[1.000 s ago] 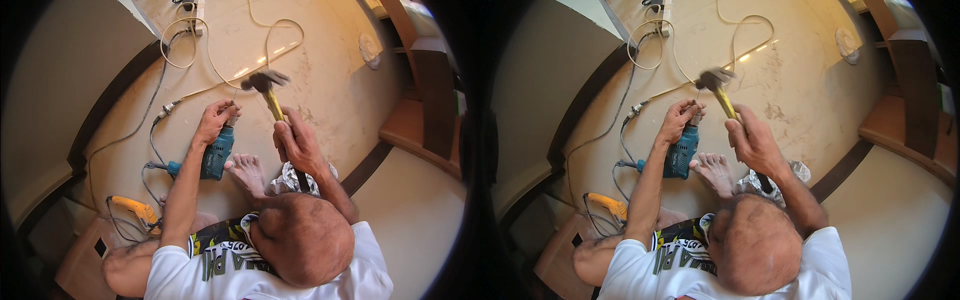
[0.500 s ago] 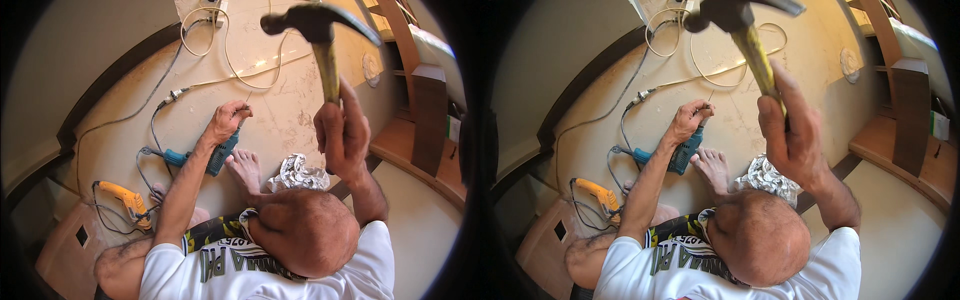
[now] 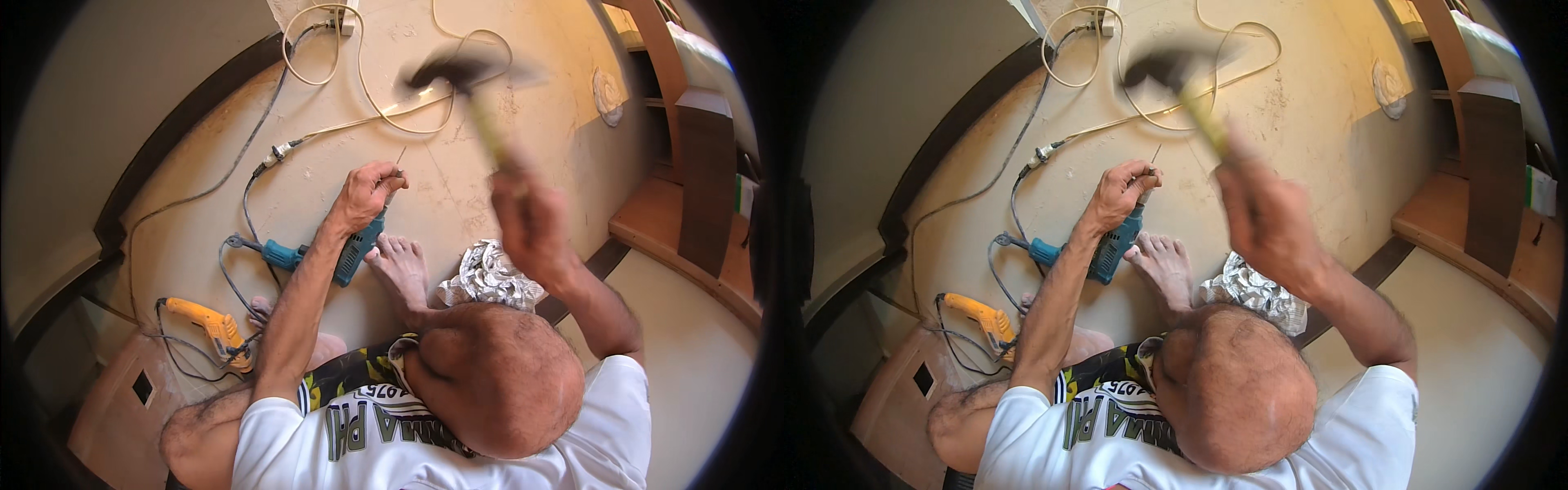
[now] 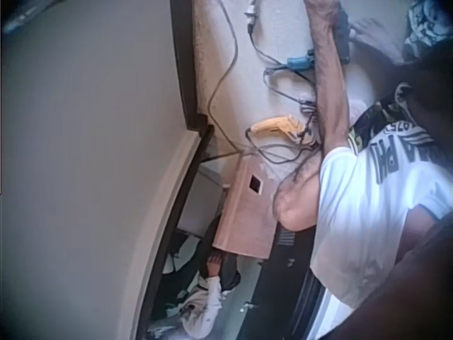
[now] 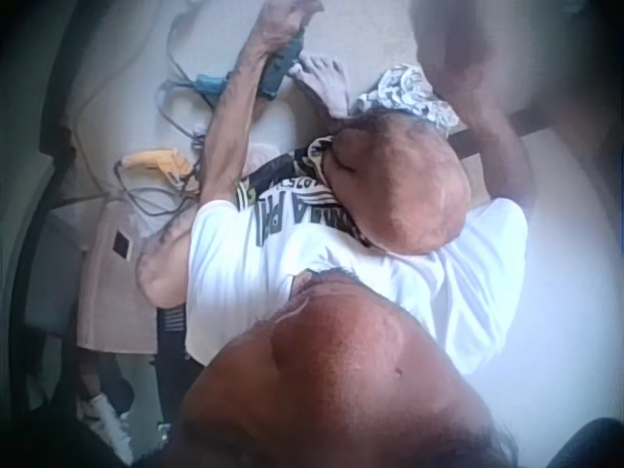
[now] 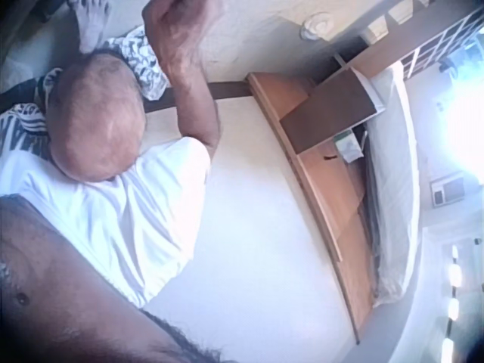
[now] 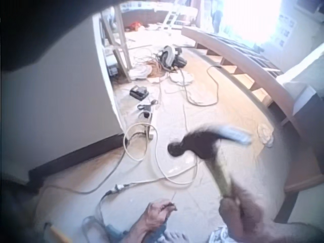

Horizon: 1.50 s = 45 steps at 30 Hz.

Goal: The person sits on the floor and uses a hammer to tap a drill bit into a power drill. They then stand up and, with the help of two other people, use a power drill to secure a wooden cabinet frame to the wall.

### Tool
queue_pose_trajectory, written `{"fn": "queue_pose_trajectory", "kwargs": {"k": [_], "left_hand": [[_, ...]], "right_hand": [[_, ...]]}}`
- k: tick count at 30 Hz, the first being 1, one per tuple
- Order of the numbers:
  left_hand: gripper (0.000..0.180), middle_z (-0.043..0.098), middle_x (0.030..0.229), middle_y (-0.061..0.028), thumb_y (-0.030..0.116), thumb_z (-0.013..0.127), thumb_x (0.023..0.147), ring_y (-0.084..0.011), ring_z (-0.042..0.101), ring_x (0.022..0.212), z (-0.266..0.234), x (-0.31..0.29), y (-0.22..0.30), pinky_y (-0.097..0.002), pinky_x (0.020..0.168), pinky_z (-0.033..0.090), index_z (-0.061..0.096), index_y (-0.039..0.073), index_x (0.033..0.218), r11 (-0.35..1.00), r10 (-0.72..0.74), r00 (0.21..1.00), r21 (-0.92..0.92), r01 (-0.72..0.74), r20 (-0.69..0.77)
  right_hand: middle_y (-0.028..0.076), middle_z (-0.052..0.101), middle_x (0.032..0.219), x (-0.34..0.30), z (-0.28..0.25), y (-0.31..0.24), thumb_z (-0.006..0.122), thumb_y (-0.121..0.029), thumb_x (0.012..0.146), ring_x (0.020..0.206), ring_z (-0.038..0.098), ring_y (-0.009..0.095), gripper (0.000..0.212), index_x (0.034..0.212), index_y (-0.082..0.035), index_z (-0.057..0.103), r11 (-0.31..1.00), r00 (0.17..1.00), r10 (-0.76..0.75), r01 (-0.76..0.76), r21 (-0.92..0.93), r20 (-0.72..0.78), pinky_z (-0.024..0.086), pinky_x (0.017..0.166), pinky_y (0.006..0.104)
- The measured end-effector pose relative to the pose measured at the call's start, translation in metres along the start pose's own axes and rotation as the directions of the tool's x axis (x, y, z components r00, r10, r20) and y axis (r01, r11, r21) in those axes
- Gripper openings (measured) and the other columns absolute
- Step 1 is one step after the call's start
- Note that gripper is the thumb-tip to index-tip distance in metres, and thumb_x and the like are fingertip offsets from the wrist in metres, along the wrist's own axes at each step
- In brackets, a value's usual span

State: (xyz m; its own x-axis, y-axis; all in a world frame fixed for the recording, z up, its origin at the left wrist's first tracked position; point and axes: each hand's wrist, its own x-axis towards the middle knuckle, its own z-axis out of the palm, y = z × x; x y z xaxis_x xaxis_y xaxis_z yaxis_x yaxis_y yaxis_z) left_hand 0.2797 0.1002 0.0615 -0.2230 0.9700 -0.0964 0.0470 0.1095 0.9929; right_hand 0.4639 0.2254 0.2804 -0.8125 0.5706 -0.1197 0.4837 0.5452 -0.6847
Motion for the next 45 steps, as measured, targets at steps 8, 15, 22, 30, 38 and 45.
{"fn": "queue_pose_trajectory", "kwargs": {"k": [8,15,22,30,38,45], "left_hand": [[0.011,0.072,0.095,-0.0102,0.009,0.066,0.099,-0.0186,0.067,0.084,-0.007,-0.008,-0.002,-0.0340,0.077,0.054,0.073,0.000,0.100,0.998,-0.002,1.000,0.061,0.001,0.005],[0.012,0.073,0.096,-0.0170,0.008,0.068,0.096,-0.0291,0.071,0.090,-0.003,0.000,0.007,-0.0382,0.082,0.056,0.076,0.000,0.099,0.997,0.028,0.998,0.064,-0.031,0.055],[0.012,0.074,0.095,-0.0153,0.007,0.066,0.095,-0.0300,0.071,0.094,-0.003,-0.002,0.005,-0.0387,0.085,0.055,0.076,0.002,0.098,0.982,0.040,0.995,0.178,-0.055,0.088],[0.020,0.074,0.114,-0.0112,0.018,0.064,0.105,-0.0181,0.071,0.101,-0.013,0.004,-0.012,-0.0318,0.089,0.057,0.070,0.000,0.110,0.907,-0.260,0.960,-0.313,0.281,0.106],[0.024,0.071,0.129,-0.0141,0.022,0.060,0.109,-0.0178,0.070,0.114,-0.022,0.003,-0.029,-0.0311,0.097,0.057,0.067,-0.001,0.113,0.781,-0.275,0.943,-0.528,0.333,0.188],[0.025,0.072,0.127,-0.0128,0.024,0.058,0.110,-0.0158,0.070,0.112,-0.018,0.004,-0.021,-0.0304,0.096,0.057,0.065,0.001,0.106,0.784,-0.296,0.937,-0.512,0.350,0.188]], "right_hand": [[0.019,0.060,0.066,0.012,-0.011,-0.011,0.062,-0.010,0.104,0.052,0.056,0.028,0.046,0.149,-0.002,0.053,0.986,0.987,0.158,-0.156,0.055,-0.033,0.048,0.055,0.0368],[0.027,0.065,0.075,-0.021,0.020,0.038,0.062,-0.013,0.103,0.061,0.066,0.042,0.046,0.146,-0.002,0.054,0.991,0.981,0.042,-0.017,-0.135,0.188,0.051,0.058,0.0497],[0.025,0.063,0.072,-0.025,0.022,0.017,0.062,-0.009,0.103,0.058,0.064,0.040,0.044,0.145,-0.001,0.056,0.989,0.985,0.145,-0.145,0.000,0.096,0.050,0.056,0.0448],[0.026,0.060,0.072,-0.037,0.033,0.053,0.062,-0.014,0.104,0.058,0.062,0.043,0.034,0.135,-0.002,0.059,0.967,0.967,0.252,-0.251,0.046,-0.032,0.047,0.055,0.0462],[-0.002,0.048,0.057,-0.070,0.079,0.098,0.050,-0.022,0.112,0.040,0.045,0.008,0.032,0.138,-0.002,0.054,0.586,0.743,0.593,-0.663,0.466,0.312,0.036,0.036,0.0276],[-0.004,0.045,0.059,-0.045,0.067,0.074,0.052,-0.022,0.112,0.046,0.040,0.006,0.034,0.138,0.000,0.055,0.641,0.805,0.540,-0.583,0.499,0.247,0.032,0.041,0.0269]]}}
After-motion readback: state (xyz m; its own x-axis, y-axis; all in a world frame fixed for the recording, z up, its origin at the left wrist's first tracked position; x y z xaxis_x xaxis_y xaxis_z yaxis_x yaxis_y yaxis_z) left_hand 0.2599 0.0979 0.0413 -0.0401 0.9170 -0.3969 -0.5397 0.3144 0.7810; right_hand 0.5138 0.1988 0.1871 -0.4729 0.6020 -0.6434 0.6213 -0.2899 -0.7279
